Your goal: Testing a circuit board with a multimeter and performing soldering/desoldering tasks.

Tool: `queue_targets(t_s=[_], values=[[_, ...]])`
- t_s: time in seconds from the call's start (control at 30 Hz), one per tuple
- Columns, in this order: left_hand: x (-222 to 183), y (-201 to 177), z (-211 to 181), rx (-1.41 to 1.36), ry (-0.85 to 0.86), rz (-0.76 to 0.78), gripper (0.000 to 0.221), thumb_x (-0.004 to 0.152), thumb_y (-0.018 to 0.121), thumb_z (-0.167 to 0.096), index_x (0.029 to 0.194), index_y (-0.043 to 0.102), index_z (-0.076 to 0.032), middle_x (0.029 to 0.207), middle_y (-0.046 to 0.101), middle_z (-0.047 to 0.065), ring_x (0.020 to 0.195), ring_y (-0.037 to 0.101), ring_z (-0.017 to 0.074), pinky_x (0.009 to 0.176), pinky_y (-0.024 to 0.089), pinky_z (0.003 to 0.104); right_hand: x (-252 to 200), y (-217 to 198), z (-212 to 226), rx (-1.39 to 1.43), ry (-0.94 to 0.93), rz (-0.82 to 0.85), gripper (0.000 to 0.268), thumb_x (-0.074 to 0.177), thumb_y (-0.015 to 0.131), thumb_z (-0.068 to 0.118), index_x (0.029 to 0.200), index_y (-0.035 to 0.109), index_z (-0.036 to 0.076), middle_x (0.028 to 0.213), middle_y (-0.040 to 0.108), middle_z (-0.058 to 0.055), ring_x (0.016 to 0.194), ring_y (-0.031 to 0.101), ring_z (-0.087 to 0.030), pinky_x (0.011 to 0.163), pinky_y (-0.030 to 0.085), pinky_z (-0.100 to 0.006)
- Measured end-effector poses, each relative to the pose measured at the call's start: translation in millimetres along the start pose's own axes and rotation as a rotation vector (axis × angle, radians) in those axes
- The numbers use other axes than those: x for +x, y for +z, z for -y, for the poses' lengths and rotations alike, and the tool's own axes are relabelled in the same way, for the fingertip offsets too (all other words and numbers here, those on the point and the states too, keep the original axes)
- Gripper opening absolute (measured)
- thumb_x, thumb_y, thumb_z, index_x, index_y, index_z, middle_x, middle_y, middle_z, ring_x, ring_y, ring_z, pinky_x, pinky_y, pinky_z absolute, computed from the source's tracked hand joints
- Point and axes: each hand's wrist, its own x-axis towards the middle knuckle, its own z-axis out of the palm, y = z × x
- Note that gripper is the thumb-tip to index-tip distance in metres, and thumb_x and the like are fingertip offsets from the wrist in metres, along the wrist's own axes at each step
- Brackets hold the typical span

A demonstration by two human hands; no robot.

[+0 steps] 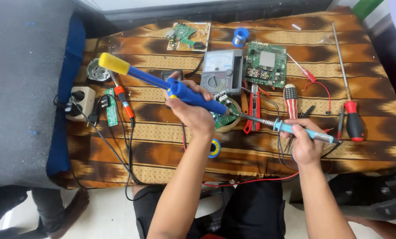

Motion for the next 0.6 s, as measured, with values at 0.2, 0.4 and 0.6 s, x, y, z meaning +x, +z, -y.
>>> queue_targets(t_s=[0.2,0.4,0.6], values=[[-8.0,-5.8,10.8,0.013,0.028,0.012,0.076,0.103,0.03,-0.07,0.133,0.042,-0.002,0.078,0.05,0.006,0.047,0.058,0.0145,0.044,0.055,0.028,7.2,-1.1,9.3,-0.021,0.052,0.076,0.03,0.093,0.063,0.023,0.099,0.074,-0.004,0.061,0.062,-0.018,0.056,0.064,-0.022,0.057,0.055,-0.03],[-9.3,-8.8,12.2,0.074,0.045,0.015,0.076,0.102,0.03,-0.071,0.131,0.043,-0.003,0.079,0.051,0.005,0.048,0.058,0.0125,0.046,0.055,0.027,14.1,-6.3,3.3,0.003,0.052,0.084,0.032,0.089,0.064,0.024,0.097,0.073,-0.006,0.057,0.059,-0.018,0.053,0.064,-0.023,0.053,0.053,-0.03],[-8.6,-9.5,12.9,0.075,0.046,0.013,0.075,0.103,0.031,-0.071,0.13,0.044,-0.002,0.078,0.051,0.005,0.047,0.058,0.0127,0.045,0.055,0.027,18.4,-7.6,7.1,0.013,0.099,0.112,0.029,0.09,0.064,0.024,0.098,0.074,-0.003,0.059,0.061,-0.019,0.054,0.064,-0.023,0.054,0.055,-0.03]])
